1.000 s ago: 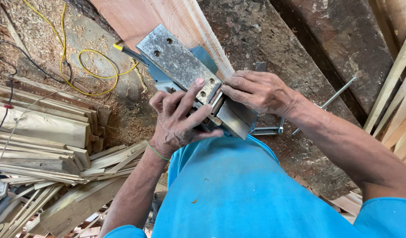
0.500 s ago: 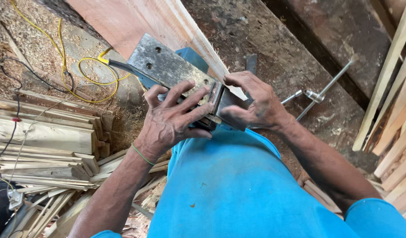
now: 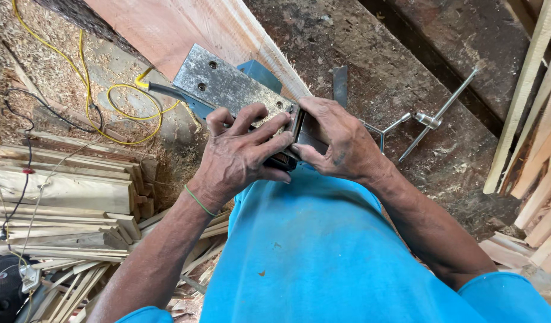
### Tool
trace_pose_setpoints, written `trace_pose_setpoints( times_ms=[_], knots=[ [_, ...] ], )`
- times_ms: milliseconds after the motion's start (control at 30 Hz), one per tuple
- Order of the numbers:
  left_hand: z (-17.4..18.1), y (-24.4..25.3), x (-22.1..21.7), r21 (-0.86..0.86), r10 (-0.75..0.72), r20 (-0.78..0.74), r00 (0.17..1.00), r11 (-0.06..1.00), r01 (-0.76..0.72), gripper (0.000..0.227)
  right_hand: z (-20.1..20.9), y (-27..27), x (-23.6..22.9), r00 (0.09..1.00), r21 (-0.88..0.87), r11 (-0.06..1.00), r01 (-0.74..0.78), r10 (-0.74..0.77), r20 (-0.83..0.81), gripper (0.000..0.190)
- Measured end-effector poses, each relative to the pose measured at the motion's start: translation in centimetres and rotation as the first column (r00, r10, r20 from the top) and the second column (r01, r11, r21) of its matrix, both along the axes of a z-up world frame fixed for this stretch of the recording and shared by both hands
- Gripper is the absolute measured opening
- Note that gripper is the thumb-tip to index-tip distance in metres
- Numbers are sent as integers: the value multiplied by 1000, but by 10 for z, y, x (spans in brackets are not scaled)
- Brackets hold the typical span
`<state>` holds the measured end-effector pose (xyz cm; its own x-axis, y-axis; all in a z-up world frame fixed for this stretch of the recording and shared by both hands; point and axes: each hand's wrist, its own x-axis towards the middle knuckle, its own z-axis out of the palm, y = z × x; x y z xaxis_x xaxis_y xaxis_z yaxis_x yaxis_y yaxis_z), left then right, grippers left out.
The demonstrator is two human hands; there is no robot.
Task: The person uses a hand planer to smooth the surface of a wooden plank. They repeatedly adjust the planer's settings with a wrench and make multiple passes along the wood, removing shavings.
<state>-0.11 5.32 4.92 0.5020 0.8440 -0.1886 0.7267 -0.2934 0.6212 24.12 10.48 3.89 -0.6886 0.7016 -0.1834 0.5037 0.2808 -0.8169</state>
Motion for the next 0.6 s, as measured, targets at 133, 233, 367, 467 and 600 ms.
trace_pose_setpoints(
  times_ms=[133, 233, 367, 467, 600],
  knots=[
    [-1, 1, 0, 7, -8, 7, 1000, 1000, 8, 81, 1, 8, -1, 1000, -94, 996, 3, -1, 28, 76],
    [-1, -1, 0, 0, -13, 0, 1000, 1000, 13, 82, 2, 11, 0, 998, -160, 987, 2, 7, 56, 75],
    [-2, 0, 0, -31, 22, 15, 1000, 999, -21, 94, 2, 7, -3, 992, -233, 967, 98, -75, 102, 77],
    [-2, 1, 0, -27, 30, 12, 999, 999, -30, 99, 0, 0, -7, 970, -368, 897, 245, -228, 90, 81],
    [-1, 0, 0, -16, 12, -31, 999, 1000, -13, 100, -6, -8, -6, 912, -596, 707, 382, -391, 122, 91]
  ],
)
